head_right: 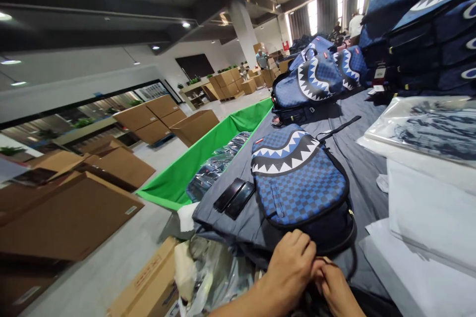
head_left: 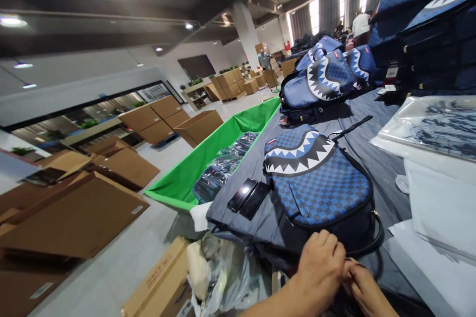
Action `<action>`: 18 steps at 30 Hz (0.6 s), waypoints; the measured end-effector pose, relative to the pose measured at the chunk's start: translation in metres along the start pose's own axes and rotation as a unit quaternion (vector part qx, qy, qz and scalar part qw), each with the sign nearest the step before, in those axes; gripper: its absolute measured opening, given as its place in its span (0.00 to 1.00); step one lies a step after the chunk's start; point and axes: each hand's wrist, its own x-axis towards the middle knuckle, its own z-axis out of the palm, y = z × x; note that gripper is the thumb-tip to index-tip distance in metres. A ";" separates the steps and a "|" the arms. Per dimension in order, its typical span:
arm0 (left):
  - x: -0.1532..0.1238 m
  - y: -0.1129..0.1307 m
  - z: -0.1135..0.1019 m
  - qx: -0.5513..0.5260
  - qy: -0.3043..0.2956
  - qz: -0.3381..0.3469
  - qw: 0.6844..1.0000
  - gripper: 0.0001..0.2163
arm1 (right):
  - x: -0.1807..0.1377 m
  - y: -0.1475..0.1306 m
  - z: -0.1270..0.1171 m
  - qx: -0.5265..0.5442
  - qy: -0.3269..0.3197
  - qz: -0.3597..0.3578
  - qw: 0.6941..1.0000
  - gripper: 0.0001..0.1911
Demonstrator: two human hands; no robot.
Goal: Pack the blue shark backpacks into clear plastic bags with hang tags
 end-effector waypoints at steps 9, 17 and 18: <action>-0.012 -0.002 0.009 -0.118 0.121 -0.034 0.985 0.06 | 0.027 -0.058 -0.022 0.147 -0.024 0.103 0.983 0.16; 0.015 0.032 0.027 -0.016 0.000 -0.006 1.000 0.20 | 0.017 -0.013 -0.095 0.240 0.088 0.268 0.929 0.22; 0.026 0.037 0.031 -0.039 -0.034 0.001 0.999 0.18 | 0.017 -0.009 -0.103 0.242 0.118 0.280 0.921 0.24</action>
